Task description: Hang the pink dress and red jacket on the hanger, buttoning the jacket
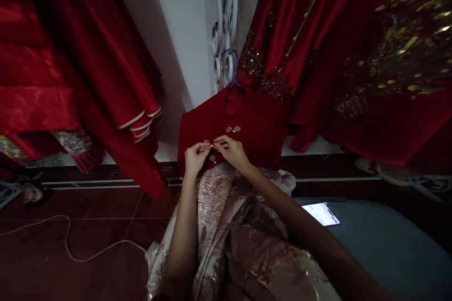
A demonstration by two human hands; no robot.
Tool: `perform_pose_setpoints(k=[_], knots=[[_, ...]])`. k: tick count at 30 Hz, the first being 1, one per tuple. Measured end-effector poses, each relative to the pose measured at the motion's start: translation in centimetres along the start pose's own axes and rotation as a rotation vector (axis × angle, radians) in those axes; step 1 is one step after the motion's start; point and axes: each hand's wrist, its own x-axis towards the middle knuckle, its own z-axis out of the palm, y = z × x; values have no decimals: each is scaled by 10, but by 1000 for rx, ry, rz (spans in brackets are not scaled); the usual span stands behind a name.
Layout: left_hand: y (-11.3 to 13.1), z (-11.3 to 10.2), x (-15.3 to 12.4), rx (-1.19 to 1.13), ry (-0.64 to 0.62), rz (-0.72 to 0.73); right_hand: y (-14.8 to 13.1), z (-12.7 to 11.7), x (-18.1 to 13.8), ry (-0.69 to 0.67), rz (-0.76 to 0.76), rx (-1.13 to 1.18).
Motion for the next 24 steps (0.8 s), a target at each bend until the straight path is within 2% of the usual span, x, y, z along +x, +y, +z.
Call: perform_pose_setpoints(k=[4, 6, 9, 12, 14, 16, 19, 21, 24], knots=[[1, -8, -2, 73, -52, -43, -1, -41, -13, -200, 189, 113], [6, -11, -7, 214, -116, -73, -3, -66, -23, -276, 275, 51], [15, -11, -14, 438, -278, -94, -6, -95, -33, -365, 371, -90], [18, -7, -18, 629, -466, -76, -7, -108, -37, -495, 428, -158], [16, -6, -19, 719, -527, -63, -6, -108, -38, -641, 472, -211], [13, -6, -18, 769, -535, -38, -4, -105, -39, -757, 469, -313], [6, -2, -16, 731, -506, 0, -5, -101, -39, -836, 380, -440], [1, 9, -15, 602, -451, 1, -9, -102, -39, -857, 362, -477], [-5, 34, -14, 283, -279, -53, -16, -107, -38, -874, 377, -514]])
